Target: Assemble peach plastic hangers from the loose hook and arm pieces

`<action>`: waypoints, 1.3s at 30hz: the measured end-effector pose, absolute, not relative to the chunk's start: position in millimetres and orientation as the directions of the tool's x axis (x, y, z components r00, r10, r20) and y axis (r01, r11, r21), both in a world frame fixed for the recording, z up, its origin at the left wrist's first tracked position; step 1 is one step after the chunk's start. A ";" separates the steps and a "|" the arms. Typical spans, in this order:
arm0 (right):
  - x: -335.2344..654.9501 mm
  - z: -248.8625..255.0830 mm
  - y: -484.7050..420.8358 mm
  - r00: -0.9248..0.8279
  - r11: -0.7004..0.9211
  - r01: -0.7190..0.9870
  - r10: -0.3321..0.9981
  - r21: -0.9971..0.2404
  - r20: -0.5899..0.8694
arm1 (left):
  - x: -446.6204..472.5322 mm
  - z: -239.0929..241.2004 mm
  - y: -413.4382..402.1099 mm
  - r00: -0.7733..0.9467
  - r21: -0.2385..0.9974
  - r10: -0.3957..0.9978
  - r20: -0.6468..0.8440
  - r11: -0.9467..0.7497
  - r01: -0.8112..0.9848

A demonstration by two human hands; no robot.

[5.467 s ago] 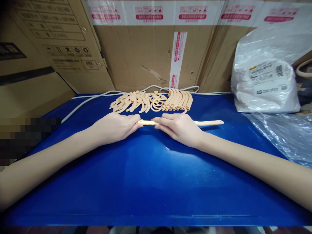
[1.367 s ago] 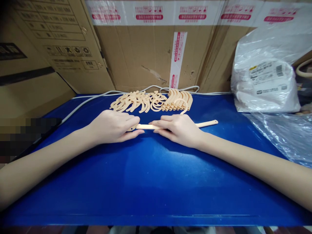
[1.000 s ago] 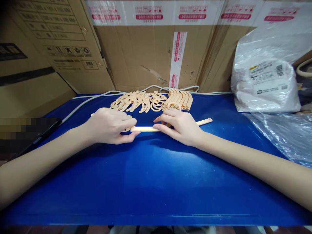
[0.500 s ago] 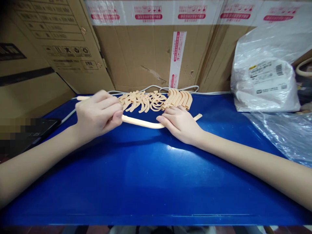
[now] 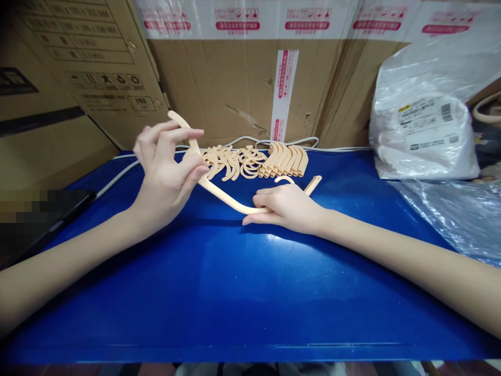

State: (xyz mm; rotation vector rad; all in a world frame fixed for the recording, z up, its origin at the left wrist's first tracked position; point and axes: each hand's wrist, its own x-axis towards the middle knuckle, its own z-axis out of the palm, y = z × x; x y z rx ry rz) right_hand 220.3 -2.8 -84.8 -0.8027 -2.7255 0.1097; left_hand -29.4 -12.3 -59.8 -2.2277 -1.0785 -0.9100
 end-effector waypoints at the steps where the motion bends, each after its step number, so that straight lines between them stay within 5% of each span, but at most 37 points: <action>1: 220.2 -85.3 -3.0 -0.798 0.839 0.523 0.543 -0.147 0.263 | -29.3 -60.1 -11.2 0.475 -0.127 0.488 0.733 -0.587 0.799; 6: 219.9 -86.9 -3.6 -0.799 0.843 0.520 0.537 -0.139 0.269 | -35.0 -63.2 -0.5 0.573 -0.070 0.533 0.622 -0.691 0.719; 31: 217.6 -83.7 -7.3 -0.767 0.808 0.551 0.589 -0.209 0.255 | -33.4 -64.7 -2.4 0.809 -0.248 0.428 0.403 -0.800 0.547; 39: 218.0 -83.9 -7.1 -0.781 0.818 0.536 0.574 -0.208 0.246 | -29.9 -67.0 -10.2 0.825 -0.141 0.464 0.323 -0.838 0.527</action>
